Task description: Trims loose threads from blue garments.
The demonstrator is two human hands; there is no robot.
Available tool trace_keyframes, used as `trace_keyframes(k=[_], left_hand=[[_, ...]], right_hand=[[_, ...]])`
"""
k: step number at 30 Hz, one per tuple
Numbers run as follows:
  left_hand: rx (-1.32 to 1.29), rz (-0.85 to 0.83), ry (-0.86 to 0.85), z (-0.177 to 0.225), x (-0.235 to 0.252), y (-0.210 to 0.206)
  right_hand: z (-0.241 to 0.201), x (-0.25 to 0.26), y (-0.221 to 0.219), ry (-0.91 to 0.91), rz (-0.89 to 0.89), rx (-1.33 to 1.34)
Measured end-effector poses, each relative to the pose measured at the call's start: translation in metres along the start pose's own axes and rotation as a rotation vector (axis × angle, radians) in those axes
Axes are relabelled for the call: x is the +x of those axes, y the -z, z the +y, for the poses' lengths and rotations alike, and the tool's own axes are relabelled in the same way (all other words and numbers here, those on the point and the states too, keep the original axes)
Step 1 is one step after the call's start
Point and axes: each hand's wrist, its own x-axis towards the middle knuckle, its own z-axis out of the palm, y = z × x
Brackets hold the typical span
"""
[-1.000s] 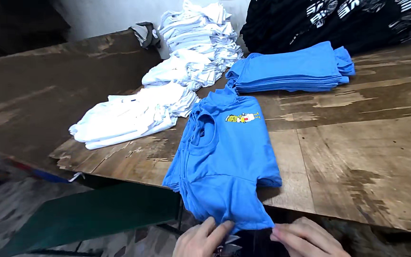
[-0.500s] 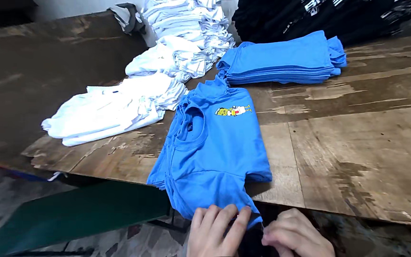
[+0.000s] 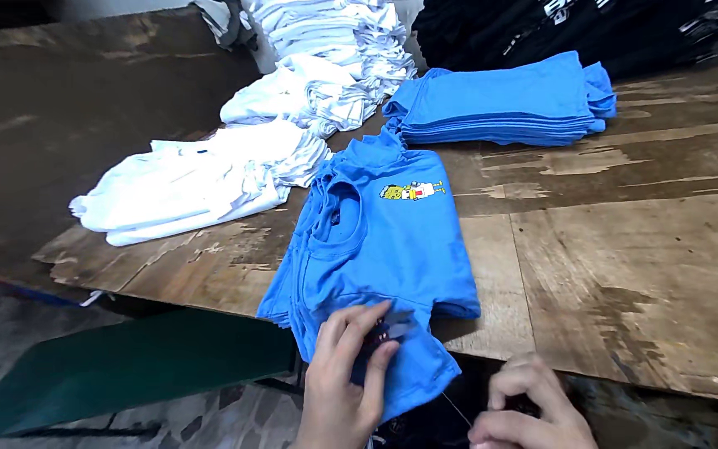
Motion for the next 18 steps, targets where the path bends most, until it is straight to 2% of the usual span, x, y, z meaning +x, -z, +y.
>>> trace_keyframes(k=[2, 4, 5, 6, 8, 10, 12, 14, 16, 18], left_hand=[[-0.003, -0.052, -0.011, 0.01, -0.016, 0.005], [0.056, -0.102, -0.056, 0.017, -0.031, 0.004], [0.109, -0.11, -0.084, 0.019, -0.038, 0.002], [0.154, -0.107, -0.112, 0.02, -0.044, 0.001], [0.16, -0.077, -0.156, 0.018, -0.049, 0.0], [0.071, -0.093, -0.154, 0.02, -0.045, 0.005], [-0.034, -0.111, -0.146, 0.022, -0.035, 0.009], [-0.159, -0.084, -0.111, 0.023, -0.023, 0.008], [-0.264, -0.077, -0.011, 0.023, -0.011, 0.007], [-0.372, -0.075, 0.085, 0.02, 0.0, 0.003]], right_hand=[[0.001, -0.007, 0.013, -0.049, -0.307, 0.026], [-0.001, -0.008, 0.019, -0.084, -0.646, -0.108], [-0.003, -0.011, 0.016, -0.096, -0.699, -0.192], [-0.006, -0.013, 0.011, -0.107, -0.636, -0.267], [-0.011, -0.012, -0.006, -0.142, -0.276, -0.316], [-0.014, -0.001, -0.023, -0.158, 0.087, -0.225], [-0.008, 0.015, -0.04, -0.096, 0.28, -0.062], [0.004, 0.033, -0.055, -0.036, 0.378, 0.259], [0.009, 0.048, -0.061, -0.122, 0.386, 0.567], [0.011, 0.056, -0.062, -0.129, 0.329, 0.622]])
